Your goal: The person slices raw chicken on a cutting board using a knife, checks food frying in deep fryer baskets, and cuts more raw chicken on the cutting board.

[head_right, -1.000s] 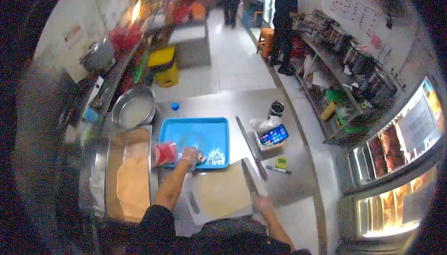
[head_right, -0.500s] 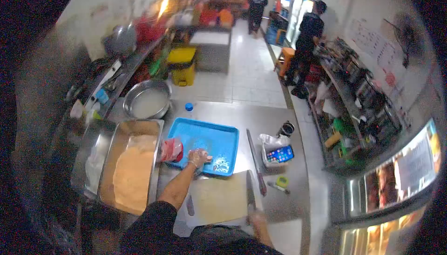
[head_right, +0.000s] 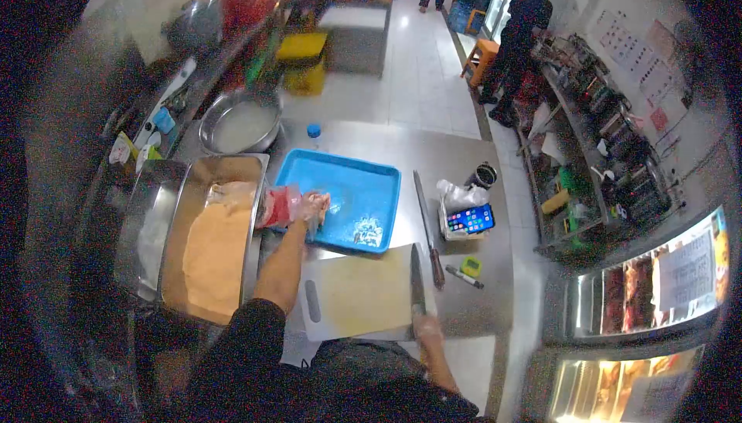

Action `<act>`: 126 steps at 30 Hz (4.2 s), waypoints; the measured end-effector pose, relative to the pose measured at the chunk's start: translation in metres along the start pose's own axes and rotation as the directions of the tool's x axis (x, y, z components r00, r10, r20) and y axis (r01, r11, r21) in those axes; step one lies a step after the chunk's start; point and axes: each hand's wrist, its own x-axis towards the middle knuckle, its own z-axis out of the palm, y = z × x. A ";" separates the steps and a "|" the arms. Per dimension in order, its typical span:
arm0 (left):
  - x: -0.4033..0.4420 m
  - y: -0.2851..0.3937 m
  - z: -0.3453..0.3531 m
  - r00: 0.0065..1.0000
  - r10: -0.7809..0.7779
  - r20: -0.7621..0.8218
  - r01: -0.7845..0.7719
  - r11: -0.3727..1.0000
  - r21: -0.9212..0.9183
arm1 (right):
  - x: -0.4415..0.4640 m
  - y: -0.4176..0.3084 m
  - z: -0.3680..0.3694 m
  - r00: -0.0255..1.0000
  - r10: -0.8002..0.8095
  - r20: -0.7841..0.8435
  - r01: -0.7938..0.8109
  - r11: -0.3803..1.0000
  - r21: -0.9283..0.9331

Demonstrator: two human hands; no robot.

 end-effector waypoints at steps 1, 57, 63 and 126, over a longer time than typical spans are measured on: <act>-0.010 0.023 -0.004 0.992 -0.075 0.097 0.076 0.997 -0.010 | -0.007 0.011 -0.002 0.943 -0.328 -0.051 0.330 0.944 0.027; -0.002 0.023 0.067 0.911 -0.249 0.328 -0.322 0.068 0.944 | -0.003 -0.027 -0.029 0.982 0.139 0.129 -0.147 0.988 0.054; -0.071 0.128 0.095 0.932 -0.200 0.303 -0.279 0.136 0.950 | -0.007 -0.028 -0.033 0.994 0.067 0.086 -0.076 0.992 0.105; -0.205 0.211 0.158 0.891 0.231 0.391 -0.178 0.970 -0.167 | -0.018 -0.003 -0.036 0.990 -0.045 0.136 -0.006 0.936 0.353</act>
